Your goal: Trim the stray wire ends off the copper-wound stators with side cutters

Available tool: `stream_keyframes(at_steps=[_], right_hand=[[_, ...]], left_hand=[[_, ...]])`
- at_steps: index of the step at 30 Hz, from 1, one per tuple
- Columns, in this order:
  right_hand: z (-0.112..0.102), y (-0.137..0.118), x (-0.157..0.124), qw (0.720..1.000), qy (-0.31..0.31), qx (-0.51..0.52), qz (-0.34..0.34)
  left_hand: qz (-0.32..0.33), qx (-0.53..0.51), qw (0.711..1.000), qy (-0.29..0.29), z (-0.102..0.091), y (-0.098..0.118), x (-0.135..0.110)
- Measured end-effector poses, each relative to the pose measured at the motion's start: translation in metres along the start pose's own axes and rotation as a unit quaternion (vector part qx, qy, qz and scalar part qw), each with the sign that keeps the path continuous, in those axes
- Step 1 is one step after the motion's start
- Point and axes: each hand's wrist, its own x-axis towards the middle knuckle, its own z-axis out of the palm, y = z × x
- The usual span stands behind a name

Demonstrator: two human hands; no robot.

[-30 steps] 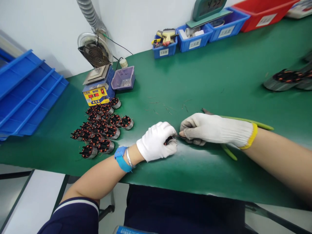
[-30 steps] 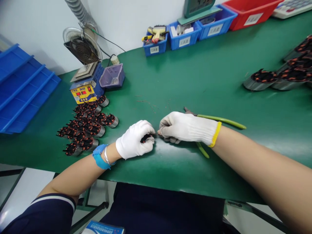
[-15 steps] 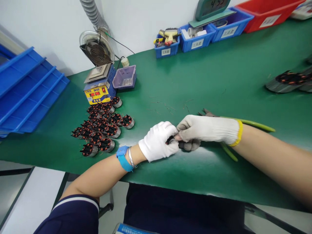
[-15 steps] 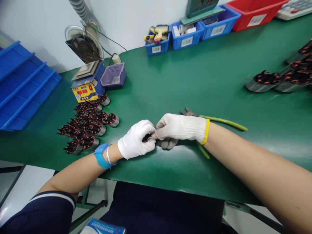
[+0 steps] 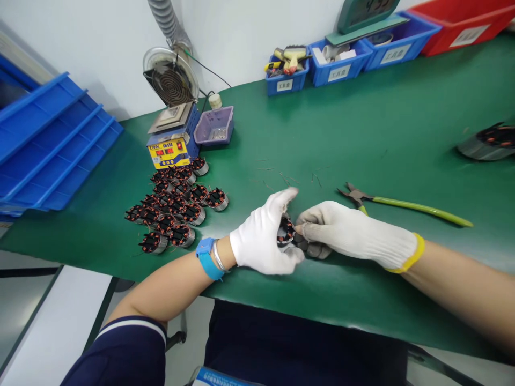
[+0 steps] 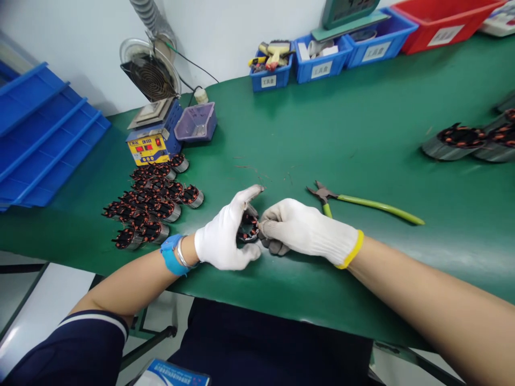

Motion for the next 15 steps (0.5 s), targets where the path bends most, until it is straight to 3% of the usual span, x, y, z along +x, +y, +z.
stream_keyframes(at_steps=[3,6,9,11,15], right_hand=[[0.001,0.001,-0.003,0.998,0.049,-0.035,-0.035],[-0.003,0.001,-0.006,0.994,0.061,-0.034,-0.089],[-0.008,0.001,-0.011,0.992,0.061,-0.024,-0.104],[-0.010,0.001,-0.013,0.994,0.044,0.006,-0.102],[-0.012,-0.001,-0.015,0.992,0.014,0.076,-0.095]], left_hand=[[-0.066,-0.148,0.986,0.031,-0.012,-0.008,0.005],[-0.187,-0.279,0.939,0.071,-0.025,-0.010,0.012],[-0.310,-0.354,0.880,-0.069,-0.035,-0.003,0.015],[-0.327,-0.397,0.847,-0.135,-0.038,0.004,0.015],[-0.269,-0.453,0.848,-0.057,-0.032,0.017,0.011]])
